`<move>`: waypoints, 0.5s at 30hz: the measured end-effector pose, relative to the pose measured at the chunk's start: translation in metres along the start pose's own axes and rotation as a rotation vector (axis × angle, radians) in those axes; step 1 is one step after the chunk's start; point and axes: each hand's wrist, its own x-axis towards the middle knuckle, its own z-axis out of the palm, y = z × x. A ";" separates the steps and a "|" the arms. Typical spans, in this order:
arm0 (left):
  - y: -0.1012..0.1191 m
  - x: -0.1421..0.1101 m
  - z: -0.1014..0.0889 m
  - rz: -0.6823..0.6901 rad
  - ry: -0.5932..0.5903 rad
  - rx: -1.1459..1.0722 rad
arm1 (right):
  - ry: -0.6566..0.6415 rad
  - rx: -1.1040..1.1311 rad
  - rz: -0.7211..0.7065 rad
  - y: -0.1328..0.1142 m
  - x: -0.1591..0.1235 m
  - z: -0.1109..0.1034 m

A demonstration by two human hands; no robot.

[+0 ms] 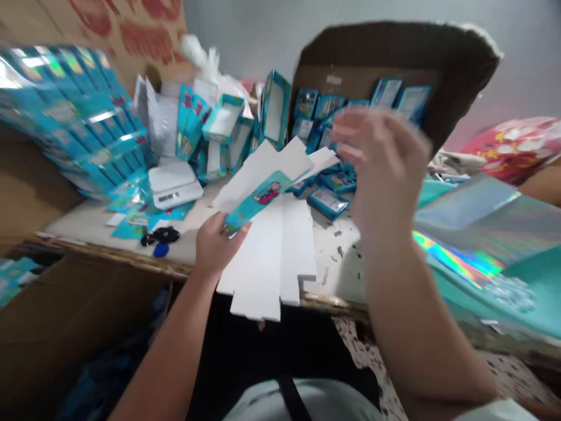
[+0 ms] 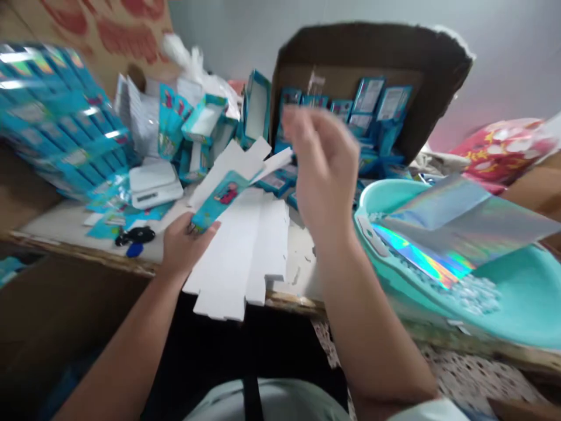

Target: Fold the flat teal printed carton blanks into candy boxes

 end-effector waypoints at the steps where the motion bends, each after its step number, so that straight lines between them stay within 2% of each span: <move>1: 0.004 0.001 -0.003 -0.021 0.030 -0.035 | 0.087 0.053 0.006 0.005 0.001 0.006; 2: 0.009 0.001 -0.006 -0.039 0.050 -0.073 | 0.132 0.117 0.035 0.011 -0.001 0.012; 3: 0.015 0.002 -0.010 -0.054 0.063 -0.111 | 0.112 0.189 0.077 0.017 -0.003 0.019; 4: 0.023 0.003 -0.012 -0.064 0.063 -0.143 | 0.025 0.259 0.124 0.022 -0.006 0.026; 6: 0.041 0.002 -0.015 -0.068 0.025 -0.183 | -0.245 0.399 0.162 0.026 -0.011 0.037; 8: 0.057 0.002 -0.013 -0.065 -0.073 -0.199 | -0.415 0.524 0.164 0.023 -0.015 0.045; 9: 0.062 0.001 -0.011 -0.075 -0.134 -0.201 | -0.425 0.554 0.151 0.019 -0.016 0.046; 11: 0.067 0.001 -0.008 -0.119 -0.166 -0.185 | -0.311 0.459 0.066 0.014 -0.018 0.044; 12: 0.066 0.000 -0.009 -0.153 -0.119 -0.179 | -0.236 0.325 -0.012 0.013 -0.019 0.040; 13: 0.065 -0.002 -0.012 -0.173 -0.005 -0.163 | -0.167 0.150 -0.104 0.014 -0.020 0.035; 14: 0.062 -0.006 -0.019 -0.155 0.136 -0.114 | -0.127 -0.041 -0.190 0.016 -0.021 0.030; 15: 0.060 -0.011 -0.027 -0.105 0.240 -0.037 | -0.143 -0.225 -0.264 0.019 -0.022 0.024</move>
